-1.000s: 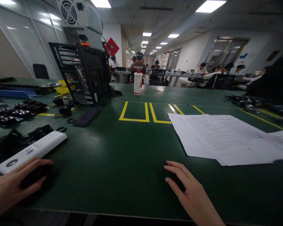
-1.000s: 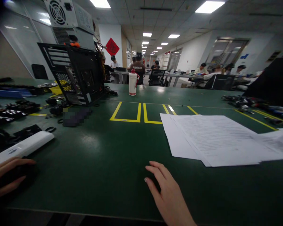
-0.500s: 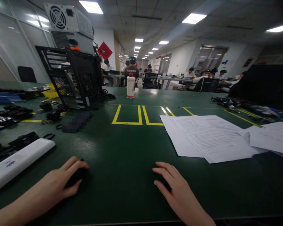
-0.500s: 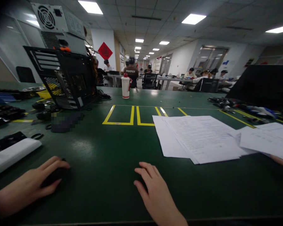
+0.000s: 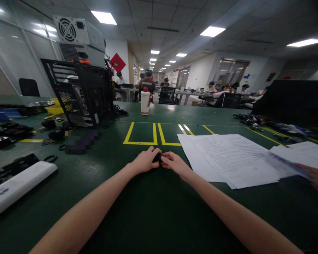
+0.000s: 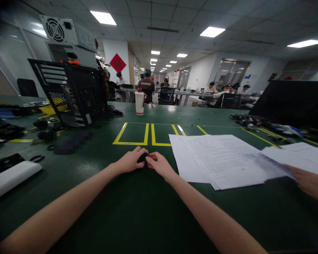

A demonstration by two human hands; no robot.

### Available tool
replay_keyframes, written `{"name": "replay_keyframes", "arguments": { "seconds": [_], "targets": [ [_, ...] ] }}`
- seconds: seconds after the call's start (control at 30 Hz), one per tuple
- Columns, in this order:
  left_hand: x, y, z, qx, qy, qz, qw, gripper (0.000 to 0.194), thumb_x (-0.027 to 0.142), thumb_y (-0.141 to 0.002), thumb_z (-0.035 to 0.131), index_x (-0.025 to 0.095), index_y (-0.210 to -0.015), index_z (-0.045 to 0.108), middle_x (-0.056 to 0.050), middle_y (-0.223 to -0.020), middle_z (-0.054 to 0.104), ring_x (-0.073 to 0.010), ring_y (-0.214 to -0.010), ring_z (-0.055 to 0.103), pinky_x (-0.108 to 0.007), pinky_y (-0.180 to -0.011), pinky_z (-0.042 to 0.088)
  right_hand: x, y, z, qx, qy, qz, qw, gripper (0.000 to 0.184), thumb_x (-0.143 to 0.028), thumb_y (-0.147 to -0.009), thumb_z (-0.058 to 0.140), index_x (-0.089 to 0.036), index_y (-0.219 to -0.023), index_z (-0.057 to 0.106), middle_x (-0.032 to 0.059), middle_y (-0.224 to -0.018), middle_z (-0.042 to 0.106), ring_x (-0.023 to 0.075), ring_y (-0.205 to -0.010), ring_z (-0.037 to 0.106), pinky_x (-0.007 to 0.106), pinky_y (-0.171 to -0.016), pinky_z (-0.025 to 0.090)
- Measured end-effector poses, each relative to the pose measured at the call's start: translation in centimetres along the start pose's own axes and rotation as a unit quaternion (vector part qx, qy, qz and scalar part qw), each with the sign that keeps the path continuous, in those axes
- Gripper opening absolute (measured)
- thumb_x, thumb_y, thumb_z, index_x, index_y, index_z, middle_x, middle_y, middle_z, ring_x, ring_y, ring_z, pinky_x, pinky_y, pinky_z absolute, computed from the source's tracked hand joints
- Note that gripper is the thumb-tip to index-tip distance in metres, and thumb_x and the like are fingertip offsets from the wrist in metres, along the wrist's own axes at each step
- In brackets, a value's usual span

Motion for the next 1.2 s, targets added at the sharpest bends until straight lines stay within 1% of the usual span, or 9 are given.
{"name": "replay_keyframes", "arguments": {
  "seconds": [0.1,0.23,0.43,0.5,0.6,0.77,0.9,1.0,1.2],
  "targets": [
    [-0.4,-0.6,0.3,0.015,0.014,-0.011,1.000,0.052,0.034,-0.070,0.052,0.027,-0.116,0.030,-0.006,-0.109,0.043,-0.0223,-0.083,0.057,-0.034,-0.069,0.045,0.8,-2.1,-0.4,0.025,-0.101,0.050,0.993,0.023,-0.033,-0.072,0.055,-0.016,-0.088,0.052,0.0081,-0.095,0.057,0.0157,-0.080,0.059,0.034,-0.077,0.048],
    [-1.2,-0.7,0.3,0.047,0.043,-0.032,0.997,0.070,0.034,-0.068,0.055,0.022,-0.125,0.016,-0.012,-0.124,0.035,-0.0266,-0.096,0.053,-0.037,-0.078,0.042,0.7,-2.5,-0.1,0.030,-0.111,0.055,0.992,0.024,-0.032,-0.067,0.061,-0.016,-0.084,0.055,0.0067,-0.091,0.060,0.0168,-0.081,0.058,0.036,-0.079,0.047],
    [-1.2,-0.6,-0.3,0.054,0.085,-0.029,0.995,0.057,0.038,-0.068,0.056,0.021,-0.117,0.032,-0.009,-0.117,0.043,-0.0254,-0.102,0.048,-0.039,-0.082,0.041,0.7,-2.3,-0.1,0.030,-0.118,0.041,0.992,0.027,-0.028,-0.064,0.063,-0.016,-0.088,0.056,0.0074,-0.095,0.059,0.0187,-0.086,0.057,0.036,-0.079,0.047],
    [-1.0,-0.3,-0.7,0.058,0.125,-0.020,0.990,0.061,0.040,-0.066,0.058,0.022,-0.118,0.031,-0.008,-0.117,0.041,-0.0252,-0.103,0.046,-0.040,-0.084,0.041,0.4,-2.3,-0.2,0.023,-0.125,0.023,0.992,0.029,-0.026,-0.064,0.063,-0.017,-0.091,0.056,0.0075,-0.098,0.059,0.0191,-0.089,0.057,0.036,-0.080,0.046],
    [-0.7,0.1,-1.4,0.077,0.185,0.006,0.980,0.064,0.039,-0.067,0.059,0.025,-0.121,0.027,-0.008,-0.121,0.035,-0.0242,-0.107,0.043,-0.039,-0.086,0.040,-1.0,-2.3,-0.8,0.032,-0.115,-0.058,0.991,0.029,-0.021,-0.066,0.060,-0.018,-0.094,0.055,0.0055,-0.102,0.057,0.0182,-0.094,0.054,0.035,-0.084,0.043],
    [-0.2,0.1,-2.0,0.116,0.188,0.060,0.973,0.058,0.028,-0.070,0.058,0.026,-0.119,0.027,-0.007,-0.129,0.026,-0.0223,-0.119,0.030,-0.039,-0.097,0.030,-1.9,-2.4,-0.6,0.022,-0.094,-0.145,0.985,0.027,-0.018,-0.065,0.058,-0.019,-0.092,0.054,0.0030,-0.101,0.057,0.0161,-0.094,0.054,0.034,-0.087,0.040],
    [0.1,0.0,-1.7,0.110,0.173,0.079,0.976,0.065,0.028,-0.070,0.059,0.025,-0.122,0.021,-0.006,-0.126,0.032,-0.0216,-0.117,0.034,-0.040,-0.098,0.029,-2.0,-2.3,-0.5,0.040,-0.097,-0.170,0.980,0.025,-0.018,-0.064,0.059,-0.020,-0.088,0.054,0.0015,-0.098,0.057,0.0156,-0.093,0.055,0.033,-0.087,0.039],
    [-0.1,-0.2,-1.4,0.105,0.154,0.072,0.980,0.069,0.030,-0.069,0.060,0.025,-0.123,0.019,-0.007,-0.127,0.030,-0.0230,-0.115,0.036,-0.041,-0.095,0.032,-2.1,-2.0,-0.3,0.044,-0.086,-0.176,0.980,0.024,-0.023,-0.066,0.058,-0.020,-0.089,0.053,0.0018,-0.096,0.058,0.0159,-0.093,0.054,0.033,-0.086,0.040],
    [-0.5,-0.8,-1.2,0.125,0.100,0.059,0.985,0.062,0.029,-0.069,0.058,0.023,-0.120,0.023,-0.008,-0.122,0.033,-0.0229,-0.104,0.045,-0.040,-0.088,0.039,-1.5,-2.3,-0.6,0.057,-0.073,-0.150,0.984,0.030,-0.030,-0.070,0.055,-0.020,-0.099,0.052,0.0040,-0.103,0.057,0.0169,-0.098,0.051,0.033,-0.088,0.038]
  ]
}}
Point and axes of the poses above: each hand's wrist, its own y-axis away from the middle knuckle, its own z-axis out of the palm, x = y × z, the point moved 10 cm from there along -y, towards the middle knuckle
